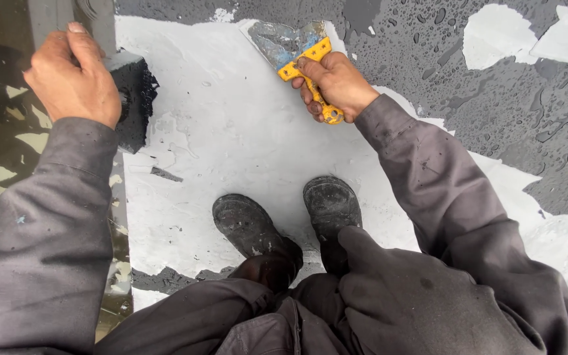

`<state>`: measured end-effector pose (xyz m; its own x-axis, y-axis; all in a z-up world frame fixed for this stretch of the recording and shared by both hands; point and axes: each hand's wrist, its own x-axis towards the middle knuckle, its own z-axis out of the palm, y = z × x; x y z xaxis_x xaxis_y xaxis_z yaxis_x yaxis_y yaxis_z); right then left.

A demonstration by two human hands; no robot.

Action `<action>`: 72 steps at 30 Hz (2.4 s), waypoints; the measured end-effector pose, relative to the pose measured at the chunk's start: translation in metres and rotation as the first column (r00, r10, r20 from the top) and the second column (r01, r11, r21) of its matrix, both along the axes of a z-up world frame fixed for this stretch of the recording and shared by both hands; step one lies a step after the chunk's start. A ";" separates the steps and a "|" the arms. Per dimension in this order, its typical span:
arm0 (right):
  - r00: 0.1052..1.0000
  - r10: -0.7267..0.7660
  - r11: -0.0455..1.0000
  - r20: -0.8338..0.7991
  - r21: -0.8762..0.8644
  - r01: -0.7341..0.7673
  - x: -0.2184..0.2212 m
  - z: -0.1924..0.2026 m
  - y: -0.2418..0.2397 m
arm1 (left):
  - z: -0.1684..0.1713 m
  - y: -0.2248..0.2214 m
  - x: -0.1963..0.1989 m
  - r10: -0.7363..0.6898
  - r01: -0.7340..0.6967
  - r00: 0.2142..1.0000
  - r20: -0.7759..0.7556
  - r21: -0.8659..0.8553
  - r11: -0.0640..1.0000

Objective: Scraping a white coating off a dark industrial surface using a hand scraper tool.

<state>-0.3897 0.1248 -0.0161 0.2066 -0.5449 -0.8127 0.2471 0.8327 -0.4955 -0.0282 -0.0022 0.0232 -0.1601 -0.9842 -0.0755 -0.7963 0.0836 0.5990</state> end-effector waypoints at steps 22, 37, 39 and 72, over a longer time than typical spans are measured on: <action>0.940 0.219 0.869 -0.261 -0.386 -0.309 -0.018 0.081 -0.081 | -0.028 -0.003 0.003 0.011 -0.008 0.999 0.048 -0.064 0.998; 0.794 0.214 0.870 -0.569 -0.258 -0.420 0.033 0.237 0.002 | 0.037 0.022 -0.027 -0.246 0.232 0.913 -0.327 -0.082 0.969; 0.794 0.343 0.822 -0.502 -0.249 -0.513 0.035 0.222 0.011 | 0.093 0.027 -0.041 -0.150 0.256 0.797 -0.585 0.103 0.961; 0.999 0.037 0.977 0.018 0.207 -0.040 0.009 0.030 -0.014 | 0.011 0.031 -0.024 0.395 -0.437 0.888 0.233 0.166 0.884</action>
